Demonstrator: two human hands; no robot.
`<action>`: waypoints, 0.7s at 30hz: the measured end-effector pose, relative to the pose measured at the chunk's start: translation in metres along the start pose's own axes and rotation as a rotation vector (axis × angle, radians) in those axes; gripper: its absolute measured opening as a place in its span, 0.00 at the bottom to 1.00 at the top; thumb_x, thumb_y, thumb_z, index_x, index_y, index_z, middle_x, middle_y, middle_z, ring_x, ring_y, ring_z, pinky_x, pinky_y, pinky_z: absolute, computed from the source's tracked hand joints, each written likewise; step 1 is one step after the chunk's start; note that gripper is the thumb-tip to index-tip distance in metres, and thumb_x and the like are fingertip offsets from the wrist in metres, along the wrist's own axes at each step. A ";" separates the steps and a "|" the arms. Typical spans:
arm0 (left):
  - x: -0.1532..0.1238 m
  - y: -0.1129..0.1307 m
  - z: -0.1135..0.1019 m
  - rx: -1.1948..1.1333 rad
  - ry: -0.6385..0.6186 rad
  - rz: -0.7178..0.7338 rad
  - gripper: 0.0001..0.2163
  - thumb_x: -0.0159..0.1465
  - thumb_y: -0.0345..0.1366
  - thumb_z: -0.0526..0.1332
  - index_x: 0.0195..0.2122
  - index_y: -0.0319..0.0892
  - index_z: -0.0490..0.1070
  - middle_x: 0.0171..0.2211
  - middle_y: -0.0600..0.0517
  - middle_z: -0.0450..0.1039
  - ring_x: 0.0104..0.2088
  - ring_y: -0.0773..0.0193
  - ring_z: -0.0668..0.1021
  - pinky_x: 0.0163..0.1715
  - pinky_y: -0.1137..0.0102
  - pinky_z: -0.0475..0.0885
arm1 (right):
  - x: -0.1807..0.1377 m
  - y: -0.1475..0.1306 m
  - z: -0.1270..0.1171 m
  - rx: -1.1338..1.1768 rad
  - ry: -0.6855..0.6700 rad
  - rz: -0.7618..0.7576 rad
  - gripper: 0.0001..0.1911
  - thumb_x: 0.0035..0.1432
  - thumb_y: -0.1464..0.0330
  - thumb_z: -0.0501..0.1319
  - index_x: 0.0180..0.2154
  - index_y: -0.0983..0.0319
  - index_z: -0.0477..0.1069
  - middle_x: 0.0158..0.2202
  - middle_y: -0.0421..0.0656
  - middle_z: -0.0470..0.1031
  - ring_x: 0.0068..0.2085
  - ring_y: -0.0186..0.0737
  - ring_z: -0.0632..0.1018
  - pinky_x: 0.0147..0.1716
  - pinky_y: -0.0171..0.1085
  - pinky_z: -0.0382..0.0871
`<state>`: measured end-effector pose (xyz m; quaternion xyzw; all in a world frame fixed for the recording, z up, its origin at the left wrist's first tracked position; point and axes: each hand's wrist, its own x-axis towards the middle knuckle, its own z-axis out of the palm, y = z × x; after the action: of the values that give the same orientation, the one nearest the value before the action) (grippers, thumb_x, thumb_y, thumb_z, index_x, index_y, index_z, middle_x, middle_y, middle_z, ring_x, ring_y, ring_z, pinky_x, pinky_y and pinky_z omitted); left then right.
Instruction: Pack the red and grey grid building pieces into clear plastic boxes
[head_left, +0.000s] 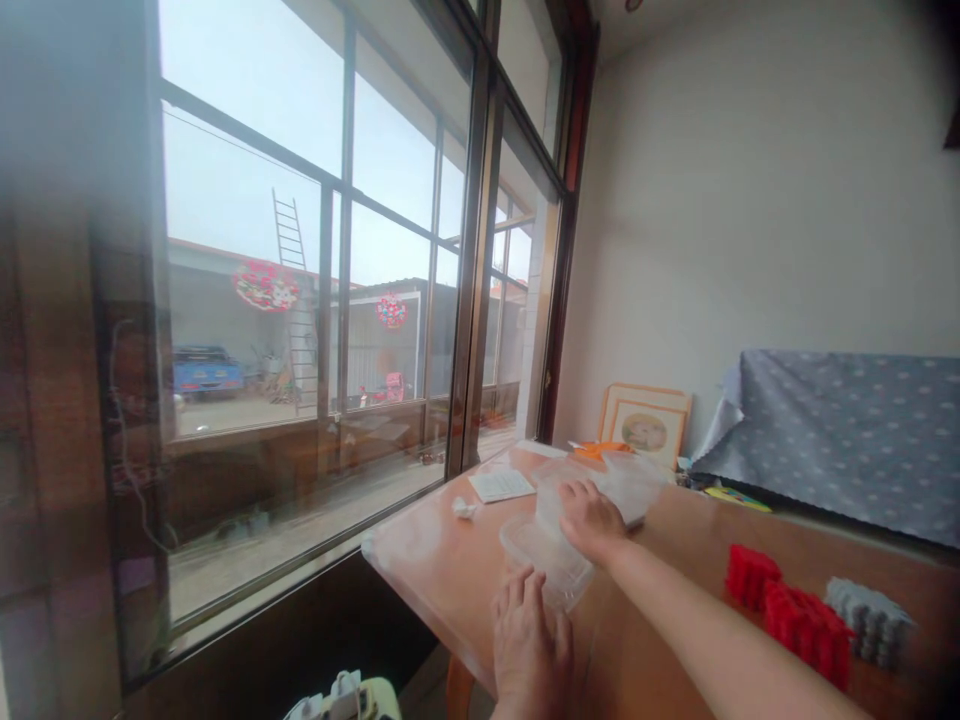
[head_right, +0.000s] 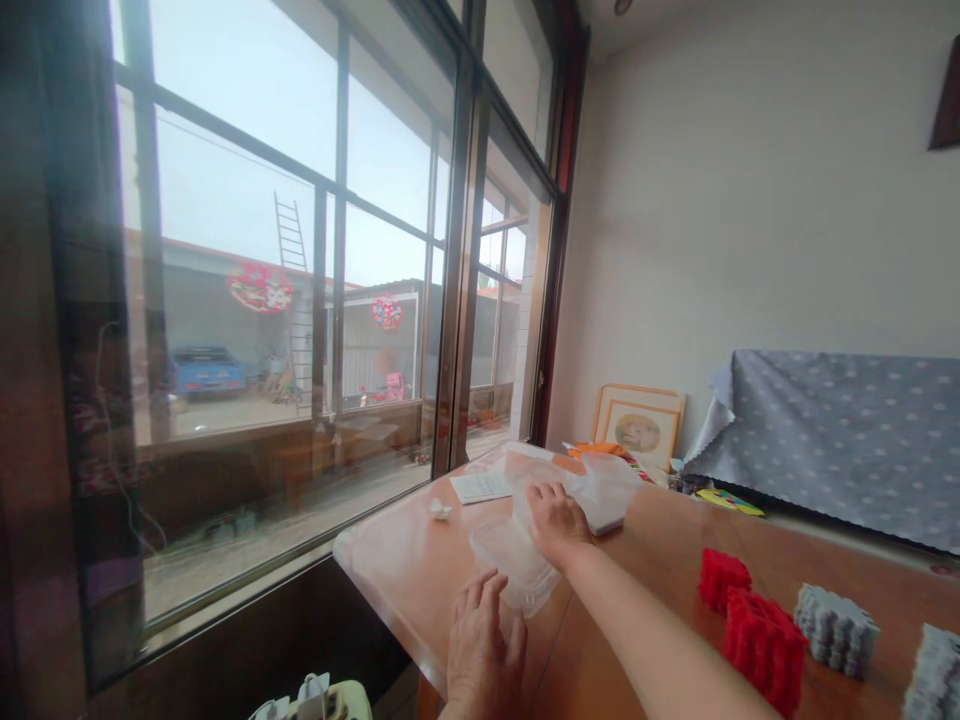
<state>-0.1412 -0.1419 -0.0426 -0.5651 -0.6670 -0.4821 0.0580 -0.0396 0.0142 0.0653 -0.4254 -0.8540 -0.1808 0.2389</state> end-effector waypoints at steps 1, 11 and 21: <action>0.000 0.001 -0.001 -0.006 -0.001 -0.006 0.19 0.60 0.31 0.58 0.53 0.44 0.72 0.56 0.45 0.72 0.56 0.48 0.72 0.58 0.51 0.66 | -0.003 0.004 -0.002 0.012 -0.004 -0.022 0.20 0.57 0.73 0.60 0.52 0.59 0.70 0.50 0.49 0.75 0.52 0.50 0.70 0.48 0.40 0.64; -0.001 0.005 -0.004 -0.028 0.016 0.004 0.16 0.61 0.30 0.58 0.51 0.44 0.72 0.53 0.45 0.73 0.54 0.50 0.73 0.57 0.53 0.68 | -0.016 0.034 -0.001 0.143 0.082 -0.049 0.18 0.64 0.73 0.53 0.54 0.60 0.72 0.51 0.47 0.77 0.53 0.46 0.73 0.54 0.41 0.66; -0.002 0.002 0.004 -0.078 0.152 -0.093 0.33 0.66 0.36 0.56 0.70 0.39 0.44 0.68 0.36 0.55 0.69 0.49 0.58 0.65 0.53 0.60 | -0.037 0.008 -0.030 0.383 0.213 -0.297 0.20 0.68 0.69 0.51 0.59 0.56 0.67 0.54 0.45 0.75 0.58 0.44 0.71 0.60 0.45 0.65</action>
<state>-0.1371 -0.1407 -0.0454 -0.4970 -0.6670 -0.5514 0.0642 -0.0060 -0.0204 0.0702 -0.2211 -0.8957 -0.0928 0.3745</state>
